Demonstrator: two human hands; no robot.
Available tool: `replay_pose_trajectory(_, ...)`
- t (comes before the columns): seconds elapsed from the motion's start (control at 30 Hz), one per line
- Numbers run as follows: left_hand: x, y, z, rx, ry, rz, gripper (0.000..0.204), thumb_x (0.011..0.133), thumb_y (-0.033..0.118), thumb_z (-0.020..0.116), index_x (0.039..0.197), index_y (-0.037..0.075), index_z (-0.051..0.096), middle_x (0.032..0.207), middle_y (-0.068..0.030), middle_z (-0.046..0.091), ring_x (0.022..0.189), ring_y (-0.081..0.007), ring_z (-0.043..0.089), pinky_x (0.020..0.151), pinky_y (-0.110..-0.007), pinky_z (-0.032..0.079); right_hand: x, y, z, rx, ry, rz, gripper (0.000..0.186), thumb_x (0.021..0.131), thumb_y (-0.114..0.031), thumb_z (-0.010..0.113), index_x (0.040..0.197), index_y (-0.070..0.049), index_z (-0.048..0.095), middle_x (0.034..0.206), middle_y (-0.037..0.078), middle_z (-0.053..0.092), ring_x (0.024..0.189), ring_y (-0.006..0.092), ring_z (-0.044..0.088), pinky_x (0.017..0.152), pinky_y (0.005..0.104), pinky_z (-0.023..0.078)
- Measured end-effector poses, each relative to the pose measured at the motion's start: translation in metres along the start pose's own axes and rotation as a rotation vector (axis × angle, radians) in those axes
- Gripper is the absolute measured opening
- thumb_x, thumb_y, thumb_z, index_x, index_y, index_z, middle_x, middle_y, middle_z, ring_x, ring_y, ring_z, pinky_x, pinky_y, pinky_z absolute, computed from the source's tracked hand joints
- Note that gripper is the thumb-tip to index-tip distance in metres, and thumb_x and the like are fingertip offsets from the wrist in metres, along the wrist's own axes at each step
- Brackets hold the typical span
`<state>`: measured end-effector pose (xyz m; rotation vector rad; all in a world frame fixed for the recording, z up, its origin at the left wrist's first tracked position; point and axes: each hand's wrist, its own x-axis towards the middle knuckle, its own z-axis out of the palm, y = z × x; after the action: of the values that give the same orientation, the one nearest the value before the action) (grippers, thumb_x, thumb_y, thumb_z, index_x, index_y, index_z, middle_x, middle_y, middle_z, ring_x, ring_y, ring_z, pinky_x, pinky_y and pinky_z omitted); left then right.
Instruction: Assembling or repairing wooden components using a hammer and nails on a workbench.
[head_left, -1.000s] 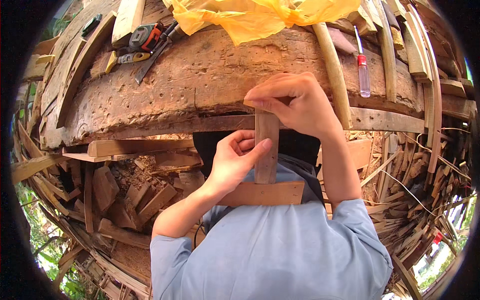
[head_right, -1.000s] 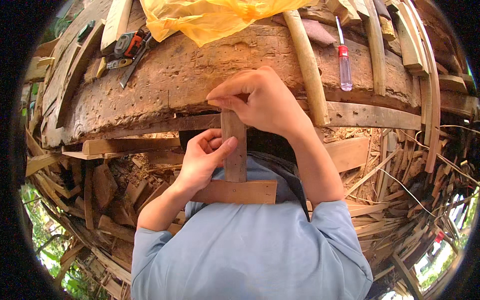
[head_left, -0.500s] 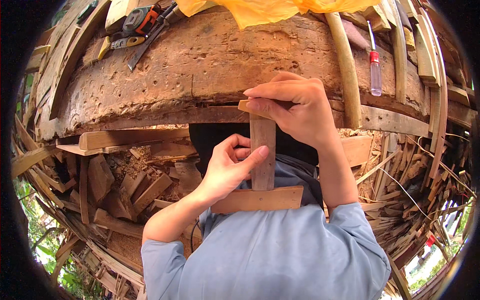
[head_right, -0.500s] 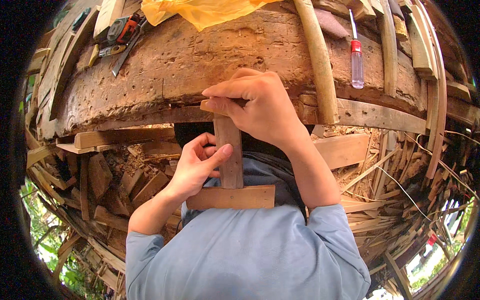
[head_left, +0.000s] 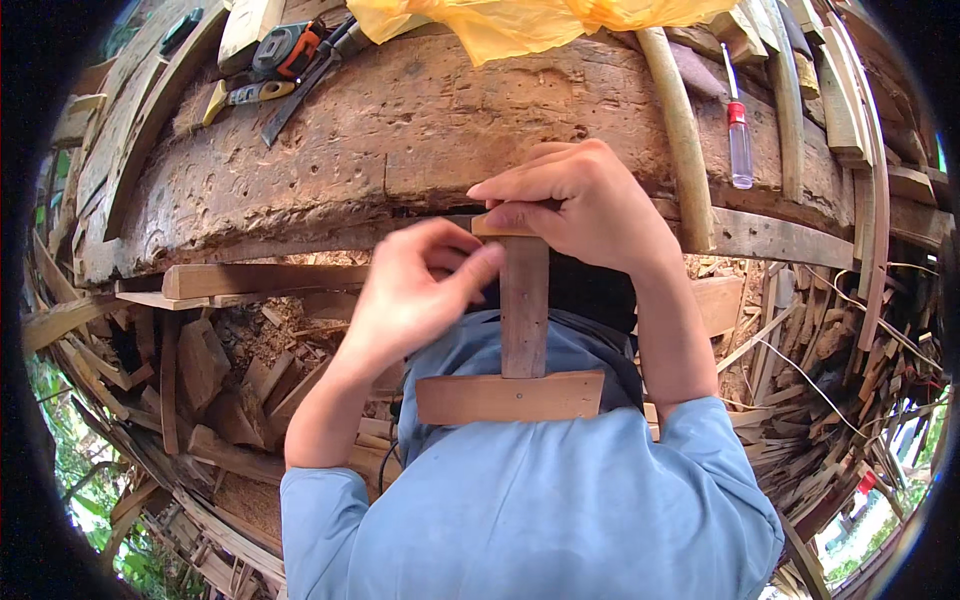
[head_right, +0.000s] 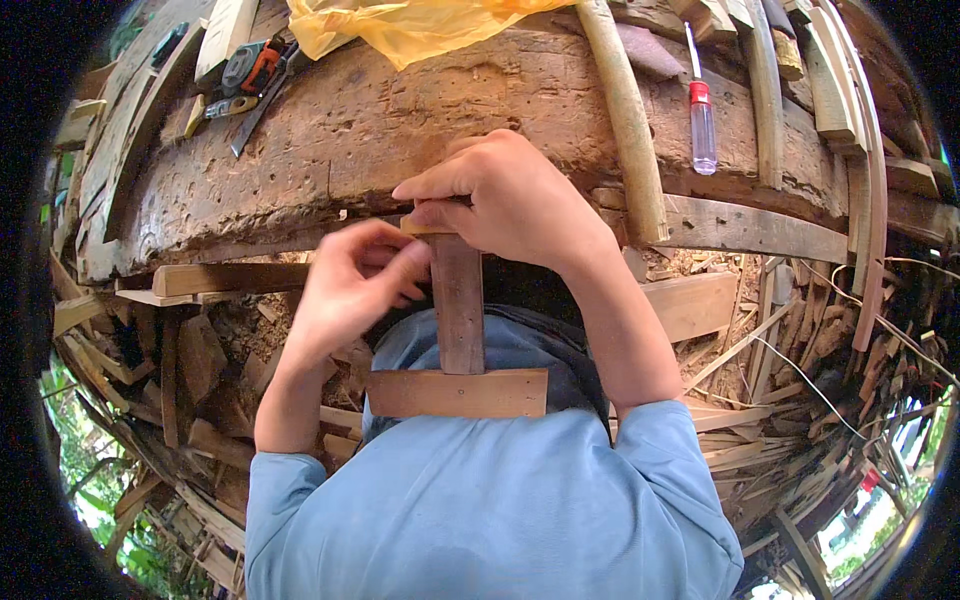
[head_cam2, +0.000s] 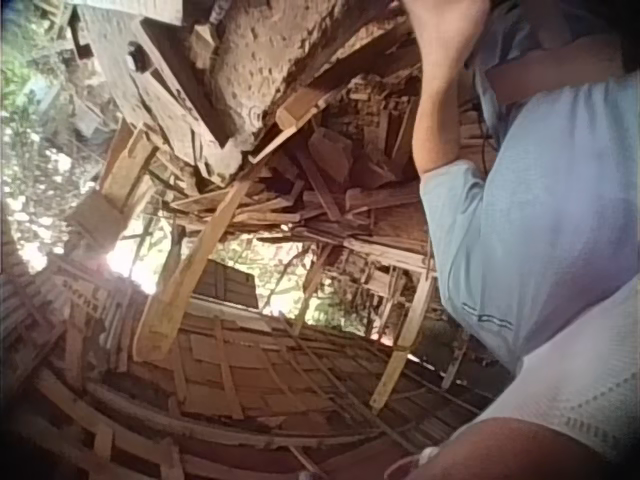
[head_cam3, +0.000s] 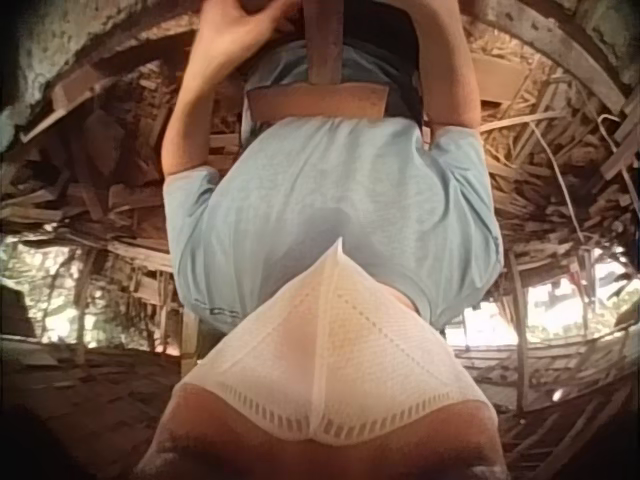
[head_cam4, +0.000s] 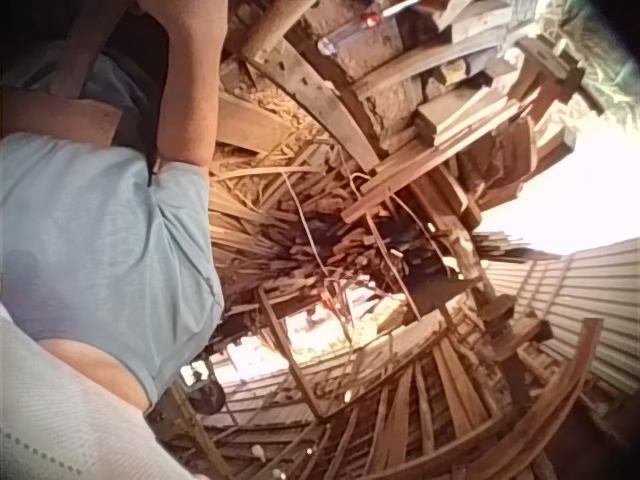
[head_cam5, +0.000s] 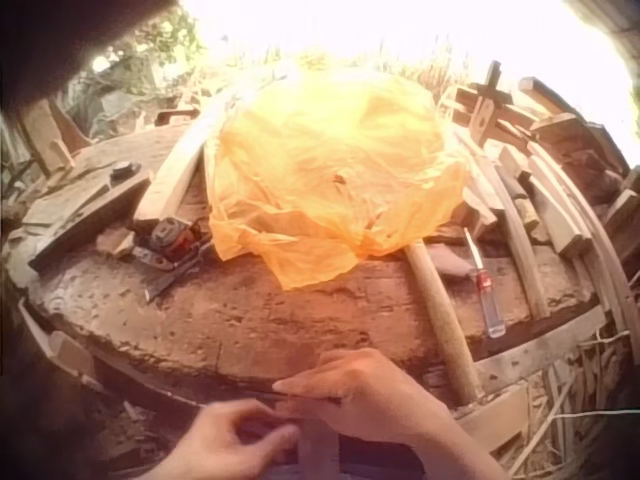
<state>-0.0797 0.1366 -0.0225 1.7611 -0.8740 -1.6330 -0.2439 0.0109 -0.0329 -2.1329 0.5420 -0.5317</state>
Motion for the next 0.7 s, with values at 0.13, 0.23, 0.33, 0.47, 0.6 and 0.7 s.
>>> replay_pose_trajectory(0.13,0.009,0.0,-0.001,-0.102,0.168,0.115,0.033,0.09,0.022,0.071,0.106,-0.005,0.063,0.085,-0.0118,0.071,0.075,-0.0128,0.068,0.063,-0.026,0.056,0.003,-0.002,0.001,0.071,-0.032,0.01,0.021,0.078,-0.01,0.072,0.099,-0.009,0.075,0.083,0.017,0.07,0.078,0.0343,0.067,0.072,0.04,0.053)
replay_pose_trajectory(0.23,0.015,-0.007,0.0,-0.259,0.081,0.149,0.029,0.09,0.02,0.071,0.104,-0.004,0.065,0.084,-0.0106,0.071,0.073,-0.0125,0.068,0.062,-0.026,0.057,0.001,-0.001,0.002,0.068,0.008,0.026,0.017,0.081,-0.006,0.069,0.096,-0.007,0.075,0.084,0.015,0.071,0.079,0.0274,0.071,0.072,0.035,0.055)
replay_pose_trajectory(0.33,0.016,-0.006,0.0,-0.238,0.089,0.121,0.027,0.09,0.02,0.071,0.102,-0.004,0.067,0.082,-0.0094,0.071,0.07,-0.0117,0.067,0.061,-0.025,0.057,-0.004,-0.001,0.006,0.282,0.225,0.101,0.019,0.086,-0.001,0.067,0.103,-0.005,0.073,0.085,0.012,0.073,0.084,0.0178,0.072,0.073,0.0282,0.055)
replay_pose_trajectory(0.47,0.018,-0.006,-0.002,-0.264,0.067,0.111,0.026,0.09,0.019,0.072,0.099,-0.004,0.068,0.079,-0.0076,0.07,0.064,-0.0093,0.065,0.058,-0.023,0.055,-0.015,-0.016,0.004,0.534,0.498,0.214,0.022,0.088,0.0,0.068,0.109,-0.003,0.068,0.087,0.009,0.073,0.089,0.0126,0.069,0.074,0.0243,0.055)
replay_pose_trajectory(0.6,0.022,-0.005,0.0,-0.246,0.092,0.119,0.025,0.089,0.019,0.073,0.097,-0.004,0.067,0.078,-0.0065,0.069,0.062,-0.0078,0.063,0.056,-0.021,0.053,-0.028,-0.007,0.014,0.516,0.555,0.275,0.023,0.086,0.001,0.071,0.107,0.0,0.064,0.088,0.008,0.071,0.087,0.0133,0.07,0.075,0.0248,0.055)
replay_pose_trajectory(0.7,0.019,-0.001,0.003,-0.245,0.097,0.148,0.02,0.09,0.016,0.071,0.095,-0.003,0.067,0.076,-0.0049,0.069,0.061,-0.0068,0.062,0.056,-0.022,0.053,-0.032,-0.011,0.017,0.368,0.526,0.267,0.019,0.085,0.002,0.07,0.103,0.001,0.065,0.088,0.008,0.071,0.086,0.0128,0.07,0.075,0.0246,0.055)
